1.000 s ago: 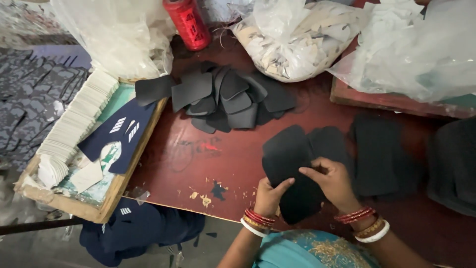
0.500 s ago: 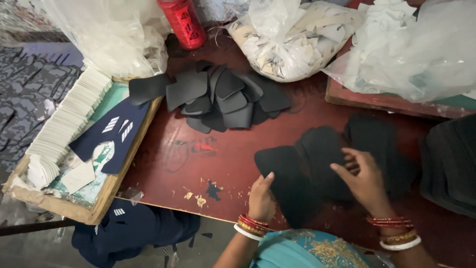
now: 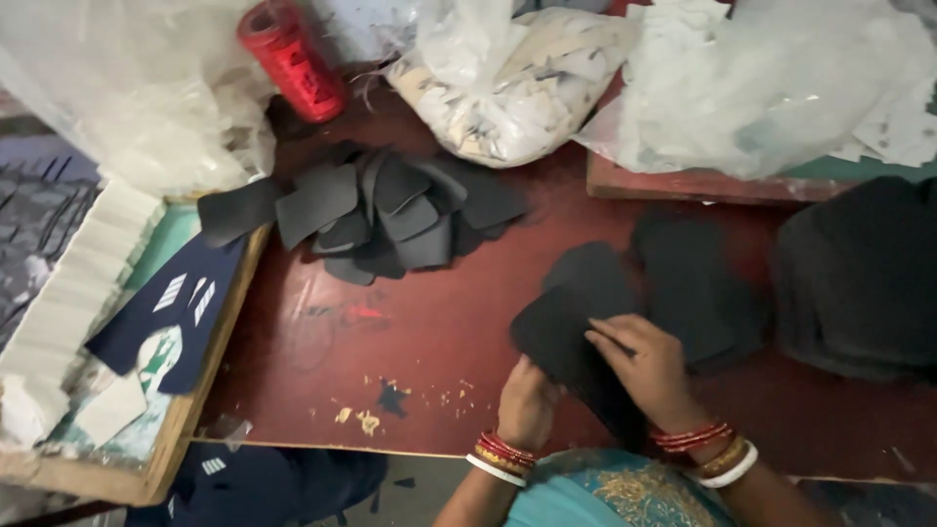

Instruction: The person stacks black shoe insoles on a red table, arranging them into neat piles. They handle the insoles by hand, picking them up from a scattered pile and placing them onto a growing stack, occasionally adjusting the alignment of the stack.

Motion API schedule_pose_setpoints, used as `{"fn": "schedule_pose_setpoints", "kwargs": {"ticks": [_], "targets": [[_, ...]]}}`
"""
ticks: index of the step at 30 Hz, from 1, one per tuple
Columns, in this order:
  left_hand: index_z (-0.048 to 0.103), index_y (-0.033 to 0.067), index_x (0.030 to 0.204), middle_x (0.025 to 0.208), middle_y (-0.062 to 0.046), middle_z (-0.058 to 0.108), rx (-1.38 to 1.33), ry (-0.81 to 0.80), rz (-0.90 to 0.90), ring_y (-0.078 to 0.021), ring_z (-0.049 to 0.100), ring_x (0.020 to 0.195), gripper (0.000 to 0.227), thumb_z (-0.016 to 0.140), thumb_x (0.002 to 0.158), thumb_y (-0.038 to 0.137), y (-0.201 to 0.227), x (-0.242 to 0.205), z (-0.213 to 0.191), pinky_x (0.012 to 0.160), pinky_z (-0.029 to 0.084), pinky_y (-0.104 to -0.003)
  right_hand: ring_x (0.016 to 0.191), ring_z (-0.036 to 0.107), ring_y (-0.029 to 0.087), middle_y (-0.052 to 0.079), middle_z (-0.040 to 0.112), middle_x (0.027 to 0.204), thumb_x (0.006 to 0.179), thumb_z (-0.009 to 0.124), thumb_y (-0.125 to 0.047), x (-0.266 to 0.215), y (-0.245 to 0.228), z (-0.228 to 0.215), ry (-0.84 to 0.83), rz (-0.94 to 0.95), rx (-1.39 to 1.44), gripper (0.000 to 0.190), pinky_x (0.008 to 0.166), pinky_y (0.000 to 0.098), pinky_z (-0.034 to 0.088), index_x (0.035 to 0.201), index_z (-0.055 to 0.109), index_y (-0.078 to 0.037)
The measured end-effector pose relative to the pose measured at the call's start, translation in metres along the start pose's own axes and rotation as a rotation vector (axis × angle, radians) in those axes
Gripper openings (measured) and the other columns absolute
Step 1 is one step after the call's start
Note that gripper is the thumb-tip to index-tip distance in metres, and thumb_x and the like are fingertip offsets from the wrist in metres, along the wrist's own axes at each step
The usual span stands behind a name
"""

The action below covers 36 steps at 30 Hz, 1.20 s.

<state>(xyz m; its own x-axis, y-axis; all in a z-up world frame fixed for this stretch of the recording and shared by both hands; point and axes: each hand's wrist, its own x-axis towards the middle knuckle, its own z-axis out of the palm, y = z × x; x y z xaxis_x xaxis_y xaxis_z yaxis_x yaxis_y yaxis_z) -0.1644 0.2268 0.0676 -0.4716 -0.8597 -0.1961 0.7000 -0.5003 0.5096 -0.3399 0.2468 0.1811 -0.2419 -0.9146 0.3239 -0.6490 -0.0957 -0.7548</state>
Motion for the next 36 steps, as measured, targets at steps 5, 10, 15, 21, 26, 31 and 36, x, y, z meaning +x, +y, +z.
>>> {"fn": "schedule_pose_setpoints", "kwargs": {"ticks": [5,10,15,21,26,31,36], "targets": [[0.06,0.0087,0.137,0.119,-0.003,0.065,0.116,-0.081,-0.119,-0.0135,0.062,0.097,0.038,0.058,0.099,0.016,0.009,0.01,0.019,0.085,0.05,-0.032,0.085,0.074,0.024,0.01,0.076,0.095,0.086,0.076,-0.014,-0.003,-0.006,-0.001,0.029,-0.095,-0.143,0.017,0.072,0.034,0.058,0.099,0.077,-0.004],[0.064,0.0161,0.129,0.106,-0.002,0.068,0.193,-0.13,-0.276,-0.012,0.068,0.083,0.042,0.065,0.088,0.005,0.019,0.032,0.041,0.069,0.055,-0.029,0.087,0.073,0.028,0.013,0.074,0.095,0.092,0.071,-0.013,-0.019,0.046,0.005,0.042,-0.045,-0.239,0.014,0.071,0.0356,0.057,0.103,0.07,-0.004],[0.058,0.0081,0.078,0.069,0.003,0.059,0.551,0.11,0.083,-0.0077,0.056,0.061,0.027,0.081,0.092,0.007,0.012,0.051,0.013,0.058,0.047,-0.025,0.081,0.071,0.029,0.015,0.07,0.096,0.111,0.058,-0.026,-0.001,0.114,-0.045,0.21,0.368,-0.267,0.022,0.071,0.0385,0.056,0.122,0.06,-0.007],[0.056,0.011,0.076,0.068,0.004,0.058,0.522,0.22,0.029,-0.0055,0.053,0.058,0.027,0.081,0.088,0.008,0.012,0.047,0.028,0.055,0.046,-0.022,0.103,0.069,0.03,0.019,0.07,0.118,0.097,0.069,-0.035,0.024,0.116,-0.064,0.071,0.27,-0.35,0.048,0.086,0.0426,0.056,0.133,0.064,-0.004],[0.058,0.0105,0.08,0.07,0.006,0.057,0.516,0.228,0.08,-0.0049,0.052,0.06,0.026,0.082,0.088,0.009,0.005,0.067,0.012,0.054,0.044,-0.021,0.119,0.064,0.028,0.019,0.063,0.134,0.093,0.073,-0.036,-0.006,0.145,0.008,-0.21,0.43,0.108,0.062,0.097,0.0394,0.05,0.142,0.055,-0.002],[0.074,0.0045,0.106,0.092,-0.006,0.076,1.16,0.355,0.352,-0.0182,0.072,0.079,0.022,0.078,0.092,0.02,0.083,0.12,0.007,0.072,0.058,-0.032,0.123,0.062,0.03,0.02,0.061,0.138,0.089,0.075,-0.036,0.032,0.083,-0.016,-0.215,0.443,-0.047,0.074,0.098,0.0419,0.051,0.15,0.048,-0.005],[0.047,0.0065,0.149,0.157,-0.021,0.046,2.406,0.194,0.91,-0.0376,0.043,0.147,0.061,0.056,0.09,0.015,0.098,0.224,-0.049,0.121,0.033,-0.05,0.113,0.067,0.027,0.015,0.065,0.134,0.09,0.071,-0.03,0.029,0.079,-0.044,-0.154,0.544,-0.195,0.065,0.095,0.0445,0.055,0.15,0.054,-0.012]]}}
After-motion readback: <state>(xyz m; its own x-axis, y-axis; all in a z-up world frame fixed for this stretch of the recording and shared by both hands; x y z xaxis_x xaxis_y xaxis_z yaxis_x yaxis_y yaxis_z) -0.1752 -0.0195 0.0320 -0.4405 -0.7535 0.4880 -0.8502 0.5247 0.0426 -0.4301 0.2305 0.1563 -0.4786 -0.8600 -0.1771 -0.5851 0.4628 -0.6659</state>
